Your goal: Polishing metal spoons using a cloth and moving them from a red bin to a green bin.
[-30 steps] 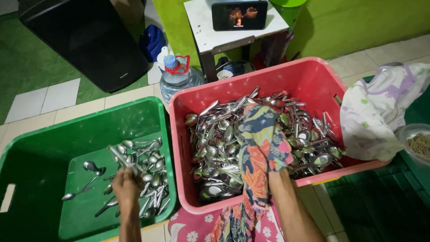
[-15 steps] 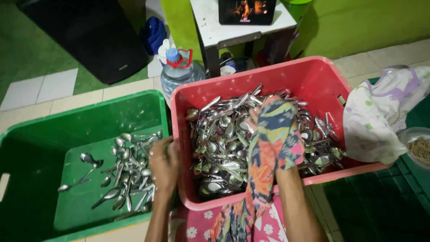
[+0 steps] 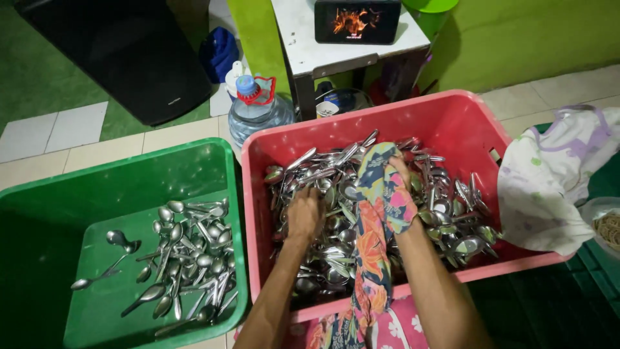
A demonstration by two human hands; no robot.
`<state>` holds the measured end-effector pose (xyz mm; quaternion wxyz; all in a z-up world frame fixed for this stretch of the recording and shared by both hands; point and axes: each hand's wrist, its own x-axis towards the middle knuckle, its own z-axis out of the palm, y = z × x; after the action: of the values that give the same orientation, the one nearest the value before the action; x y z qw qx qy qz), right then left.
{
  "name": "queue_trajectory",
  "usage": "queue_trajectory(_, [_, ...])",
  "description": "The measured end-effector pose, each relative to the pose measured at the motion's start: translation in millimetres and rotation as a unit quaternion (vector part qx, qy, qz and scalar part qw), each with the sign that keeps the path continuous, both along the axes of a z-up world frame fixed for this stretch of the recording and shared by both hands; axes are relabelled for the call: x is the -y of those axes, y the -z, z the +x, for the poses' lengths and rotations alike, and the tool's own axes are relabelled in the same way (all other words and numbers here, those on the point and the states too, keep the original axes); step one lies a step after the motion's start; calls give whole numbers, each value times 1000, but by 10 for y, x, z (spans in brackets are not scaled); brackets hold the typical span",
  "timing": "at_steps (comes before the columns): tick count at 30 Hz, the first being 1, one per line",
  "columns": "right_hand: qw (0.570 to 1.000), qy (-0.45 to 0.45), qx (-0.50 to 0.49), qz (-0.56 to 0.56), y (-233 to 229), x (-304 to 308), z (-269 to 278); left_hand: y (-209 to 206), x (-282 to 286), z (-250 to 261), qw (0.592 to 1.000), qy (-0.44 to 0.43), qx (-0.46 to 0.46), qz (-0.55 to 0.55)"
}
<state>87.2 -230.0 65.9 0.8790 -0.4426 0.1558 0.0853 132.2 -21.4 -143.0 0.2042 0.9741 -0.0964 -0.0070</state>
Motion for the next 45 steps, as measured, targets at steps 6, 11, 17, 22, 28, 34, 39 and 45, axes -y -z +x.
queue_trajectory(6, [964,244,-31,97,822,41,343,-74,330,-2,988,16,115,106])
queue_trajectory(11, [972,175,-69,139,1391,203,505,231,355,88,985,-8,112,128])
queue_trajectory(17, [978,158,-59,123,1110,188,494,285,312,155,994,-7,76,76])
queue_trajectory(22, [993,82,-90,-10,894,109,301,491,306,225,996,-34,76,32])
queue_trajectory(28, [979,181,-31,-88,788,-169,164,938,205,364,968,-48,244,46])
queue_trajectory(34, [897,120,53,-423,622,-532,-71,158,-69,166,989,-127,72,-37])
queue_trajectory(39, [756,109,232,-602,878,-810,-164,-991,17,-412,959,-121,-41,-254])
queue_trajectory(45, [561,129,303,-760,1284,-727,31,-1232,45,-612,945,-14,52,-324])
